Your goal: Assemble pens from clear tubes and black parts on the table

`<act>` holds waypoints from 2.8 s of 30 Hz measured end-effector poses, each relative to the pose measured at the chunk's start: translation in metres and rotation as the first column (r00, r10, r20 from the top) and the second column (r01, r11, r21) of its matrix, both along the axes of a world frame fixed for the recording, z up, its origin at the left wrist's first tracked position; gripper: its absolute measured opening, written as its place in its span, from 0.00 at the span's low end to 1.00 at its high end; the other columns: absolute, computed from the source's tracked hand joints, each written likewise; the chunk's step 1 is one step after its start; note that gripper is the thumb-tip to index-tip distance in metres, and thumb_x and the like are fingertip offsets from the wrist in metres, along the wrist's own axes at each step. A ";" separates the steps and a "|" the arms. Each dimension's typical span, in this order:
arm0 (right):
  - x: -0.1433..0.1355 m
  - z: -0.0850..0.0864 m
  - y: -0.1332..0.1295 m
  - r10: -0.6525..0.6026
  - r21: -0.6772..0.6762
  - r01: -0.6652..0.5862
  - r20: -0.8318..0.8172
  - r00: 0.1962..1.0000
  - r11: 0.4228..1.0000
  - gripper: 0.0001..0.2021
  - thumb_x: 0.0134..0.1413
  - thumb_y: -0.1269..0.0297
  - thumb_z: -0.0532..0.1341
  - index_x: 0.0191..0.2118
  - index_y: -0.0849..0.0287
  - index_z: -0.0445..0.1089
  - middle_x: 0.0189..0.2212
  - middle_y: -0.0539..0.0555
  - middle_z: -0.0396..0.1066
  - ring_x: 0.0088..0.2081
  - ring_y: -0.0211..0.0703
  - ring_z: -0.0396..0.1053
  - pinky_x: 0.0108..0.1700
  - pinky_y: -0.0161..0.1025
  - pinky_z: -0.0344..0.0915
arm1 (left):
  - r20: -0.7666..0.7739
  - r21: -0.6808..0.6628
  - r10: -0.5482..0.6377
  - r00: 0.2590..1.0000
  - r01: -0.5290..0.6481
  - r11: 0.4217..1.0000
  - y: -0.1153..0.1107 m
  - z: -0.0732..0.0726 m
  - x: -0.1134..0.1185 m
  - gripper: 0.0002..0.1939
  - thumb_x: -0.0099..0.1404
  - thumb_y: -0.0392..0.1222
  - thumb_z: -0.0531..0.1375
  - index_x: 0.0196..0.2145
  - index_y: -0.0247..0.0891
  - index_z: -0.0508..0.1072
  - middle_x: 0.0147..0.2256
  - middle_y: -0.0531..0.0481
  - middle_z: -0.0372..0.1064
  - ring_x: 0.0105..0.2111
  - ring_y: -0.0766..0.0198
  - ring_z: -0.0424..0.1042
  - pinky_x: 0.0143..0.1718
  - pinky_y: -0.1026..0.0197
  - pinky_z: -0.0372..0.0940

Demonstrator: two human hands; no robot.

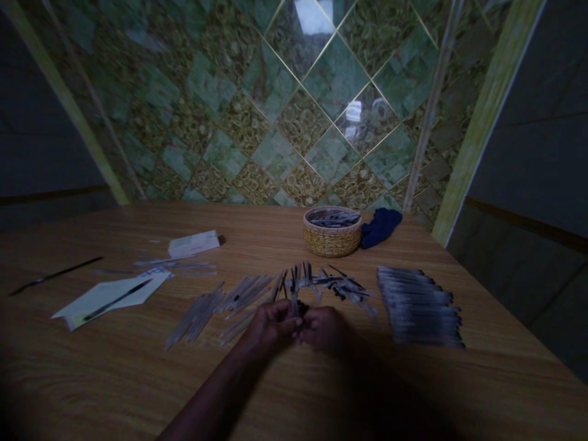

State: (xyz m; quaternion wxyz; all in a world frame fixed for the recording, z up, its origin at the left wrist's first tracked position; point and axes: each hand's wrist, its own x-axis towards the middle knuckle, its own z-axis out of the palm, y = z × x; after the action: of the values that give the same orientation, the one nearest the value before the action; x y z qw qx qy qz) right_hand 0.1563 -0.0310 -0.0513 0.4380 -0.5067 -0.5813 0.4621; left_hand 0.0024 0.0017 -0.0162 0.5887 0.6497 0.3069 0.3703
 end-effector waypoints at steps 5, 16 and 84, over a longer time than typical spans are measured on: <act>0.006 0.020 0.001 -0.026 0.096 0.038 -0.121 0.992 0.995 0.12 0.44 0.57 0.61 0.35 0.57 0.65 0.15 0.45 0.64 0.17 0.35 0.61 0.22 0.32 0.58 | -0.031 -0.011 -0.007 0.999 0.006 1.000 -0.007 0.005 0.001 0.12 0.49 0.40 0.64 0.18 0.36 0.64 0.17 0.54 0.64 0.19 0.68 0.62 0.22 0.66 0.55; -0.017 0.056 -0.004 -0.289 0.422 0.136 0.326 0.900 0.897 0.11 0.54 0.59 0.53 0.23 0.55 0.59 0.16 0.46 0.57 0.20 0.35 0.57 0.25 0.32 0.52 | -0.166 0.136 -0.102 0.981 0.125 0.983 -0.005 0.013 -0.005 0.05 0.52 0.38 0.61 0.26 0.32 0.73 0.24 0.50 0.68 0.25 0.65 0.63 0.26 0.65 0.57; -0.010 0.047 -0.018 -0.359 0.479 -0.488 0.876 0.323 0.730 0.08 0.54 0.73 0.54 0.37 0.60 0.69 0.31 0.54 0.70 0.38 0.45 0.64 0.54 0.48 0.51 | -0.298 -0.089 -0.210 0.931 0.192 0.977 0.019 -0.002 -0.033 0.05 0.45 0.39 0.59 0.20 0.34 0.73 0.15 0.55 0.63 0.14 0.72 0.55 0.16 0.68 0.50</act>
State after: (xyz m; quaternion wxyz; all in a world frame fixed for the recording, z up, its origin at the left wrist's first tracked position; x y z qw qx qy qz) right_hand 0.1458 -0.0494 -0.0044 0.1454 -0.4506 -0.8678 -0.1507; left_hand -0.0306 0.0209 -0.0184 0.5876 0.7097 0.3368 0.1939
